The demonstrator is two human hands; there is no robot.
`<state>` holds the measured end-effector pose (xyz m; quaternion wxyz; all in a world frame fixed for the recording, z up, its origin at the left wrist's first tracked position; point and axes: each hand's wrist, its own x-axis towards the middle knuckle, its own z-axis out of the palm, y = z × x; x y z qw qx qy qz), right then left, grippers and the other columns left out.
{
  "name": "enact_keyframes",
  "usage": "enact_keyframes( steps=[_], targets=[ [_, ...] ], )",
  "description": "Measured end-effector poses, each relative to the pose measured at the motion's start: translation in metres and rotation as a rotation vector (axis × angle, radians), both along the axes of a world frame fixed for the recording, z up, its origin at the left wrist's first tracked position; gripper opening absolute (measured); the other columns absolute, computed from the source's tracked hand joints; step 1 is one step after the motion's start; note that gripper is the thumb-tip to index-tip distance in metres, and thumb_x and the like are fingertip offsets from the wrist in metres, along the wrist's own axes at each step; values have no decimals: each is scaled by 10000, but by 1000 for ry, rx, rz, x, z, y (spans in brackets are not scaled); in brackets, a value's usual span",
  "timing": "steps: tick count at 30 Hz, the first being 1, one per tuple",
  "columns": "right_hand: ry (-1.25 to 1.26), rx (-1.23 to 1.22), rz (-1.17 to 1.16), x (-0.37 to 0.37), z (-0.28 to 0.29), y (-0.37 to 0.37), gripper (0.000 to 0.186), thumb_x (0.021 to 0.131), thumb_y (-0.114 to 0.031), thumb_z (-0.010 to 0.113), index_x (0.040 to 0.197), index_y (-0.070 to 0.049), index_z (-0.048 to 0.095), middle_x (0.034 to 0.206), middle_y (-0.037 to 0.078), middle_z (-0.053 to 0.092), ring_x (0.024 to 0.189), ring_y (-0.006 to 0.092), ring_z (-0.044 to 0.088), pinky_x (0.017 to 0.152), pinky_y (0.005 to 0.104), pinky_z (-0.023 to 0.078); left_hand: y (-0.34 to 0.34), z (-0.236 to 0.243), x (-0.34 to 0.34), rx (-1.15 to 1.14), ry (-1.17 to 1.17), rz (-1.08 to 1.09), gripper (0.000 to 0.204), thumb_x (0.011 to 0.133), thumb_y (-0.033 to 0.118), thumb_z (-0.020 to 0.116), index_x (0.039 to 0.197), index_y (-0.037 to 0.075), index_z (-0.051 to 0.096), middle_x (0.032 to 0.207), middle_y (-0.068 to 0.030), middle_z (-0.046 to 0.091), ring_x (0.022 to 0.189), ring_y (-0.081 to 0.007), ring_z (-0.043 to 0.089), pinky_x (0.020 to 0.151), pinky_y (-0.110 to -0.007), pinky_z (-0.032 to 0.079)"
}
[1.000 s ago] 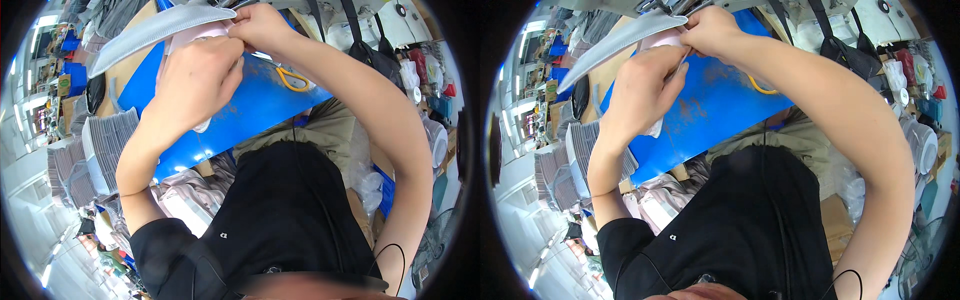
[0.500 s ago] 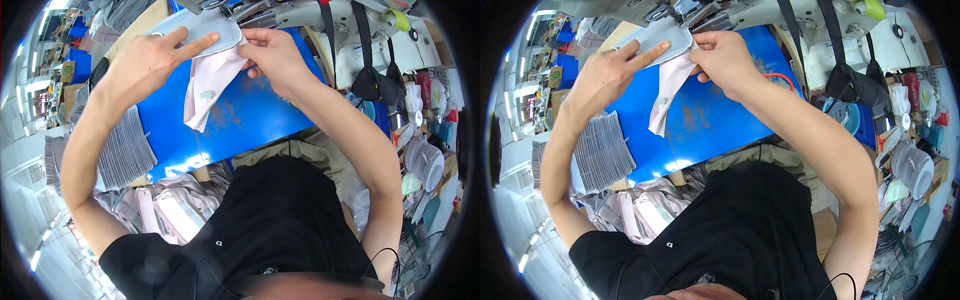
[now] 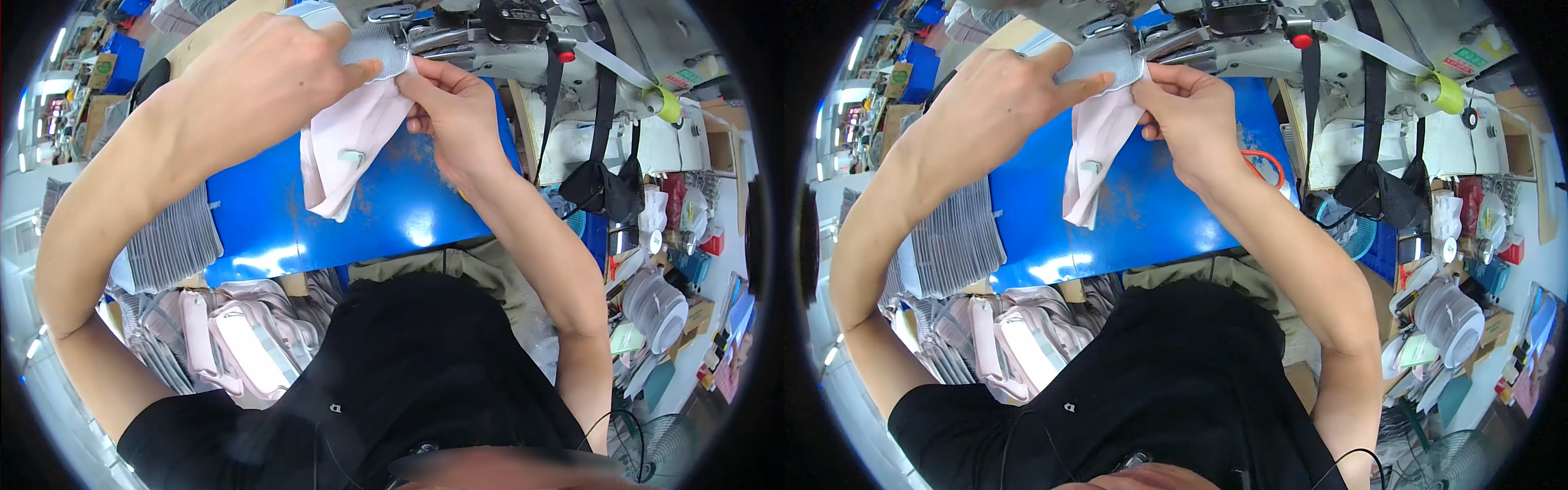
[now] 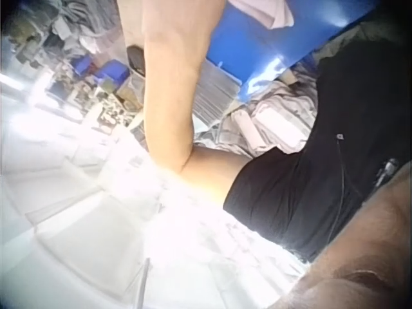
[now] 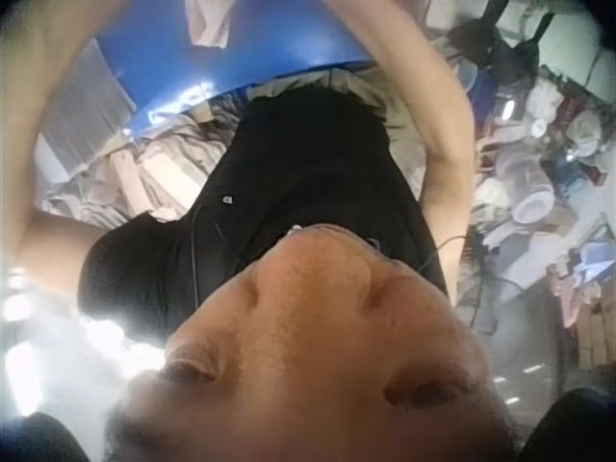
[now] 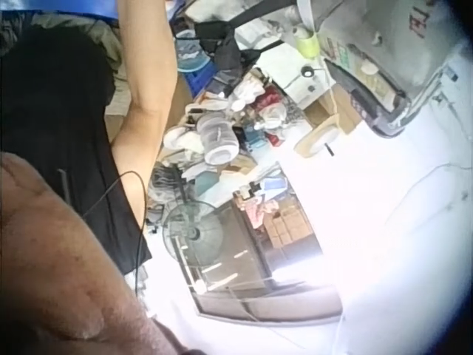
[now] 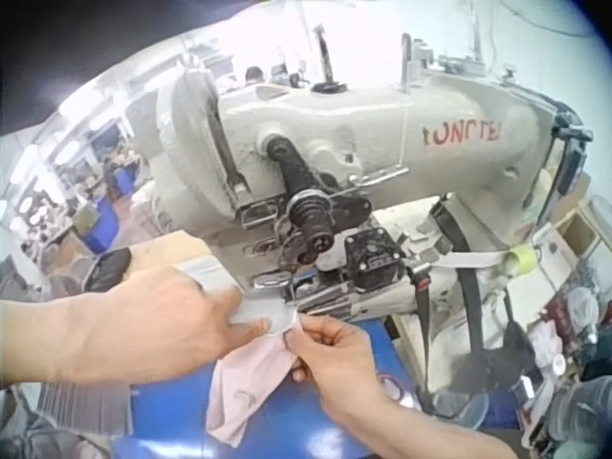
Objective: Sewing mesh pockets onto leather organizer bags using an industrial sewing machine.
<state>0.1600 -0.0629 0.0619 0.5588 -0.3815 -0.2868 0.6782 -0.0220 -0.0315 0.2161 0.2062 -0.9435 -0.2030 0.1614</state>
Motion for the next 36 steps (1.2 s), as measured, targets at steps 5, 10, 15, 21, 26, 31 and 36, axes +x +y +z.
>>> enact_keyframes(
  steps=[5,10,15,21,26,31,36],
  targets=[
    [15,-46,-85,-5,-6,0,236,922,-60,753,1126,57,734,874,56,725,673,74,620,528,226,476,-15,-11,12,19,-48,109,550,824,62,677,1372,112,666,965,-128,641,750,-269,724,637,-354,571],
    [-16,55,-130,-10,-16,-3,256,928,-63,742,1157,51,741,873,37,732,674,39,600,547,207,466,-36,-22,32,6,-90,209,550,816,43,661,1361,-3,610,983,-154,655,754,-317,722,648,-391,579],
    [-102,132,-194,-9,-19,-12,284,930,-65,733,1195,36,742,873,22,733,645,11,564,560,187,451,-45,-40,45,-65,-219,322,539,822,16,632,1352,-65,581,995,-187,672,755,-351,719,647,-416,577],
    [-149,158,-120,-2,-23,-9,295,911,-55,731,1197,16,740,894,26,738,611,3,521,540,193,435,-41,-45,47,-99,-277,372,491,817,14,616,1300,-79,611,971,-215,691,785,-371,717,658,-440,573],
    [-413,232,-135,-3,-15,-11,300,863,-62,729,1156,1,746,966,31,747,599,25,521,534,219,441,-32,-29,40,-146,-316,365,450,817,31,623,1259,-52,637,958,-210,693,798,-411,697,677,-479,568],
    [-371,218,-167,-6,-18,-11,274,884,-67,723,1151,-12,750,974,32,744,613,33,530,550,226,450,-42,-47,58,-104,-315,375,321,813,52,652,1110,-70,655,880,-210,708,800,-382,722,680,-446,583],
    [-390,242,-148,-4,-22,-11,261,905,-92,726,1148,2,746,981,25,742,624,36,530,565,229,451,-32,-57,61,-204,-463,527,387,827,55,624,1200,-47,629,899,-233,703,804,-446,691,731,-510,561]
  ],
)
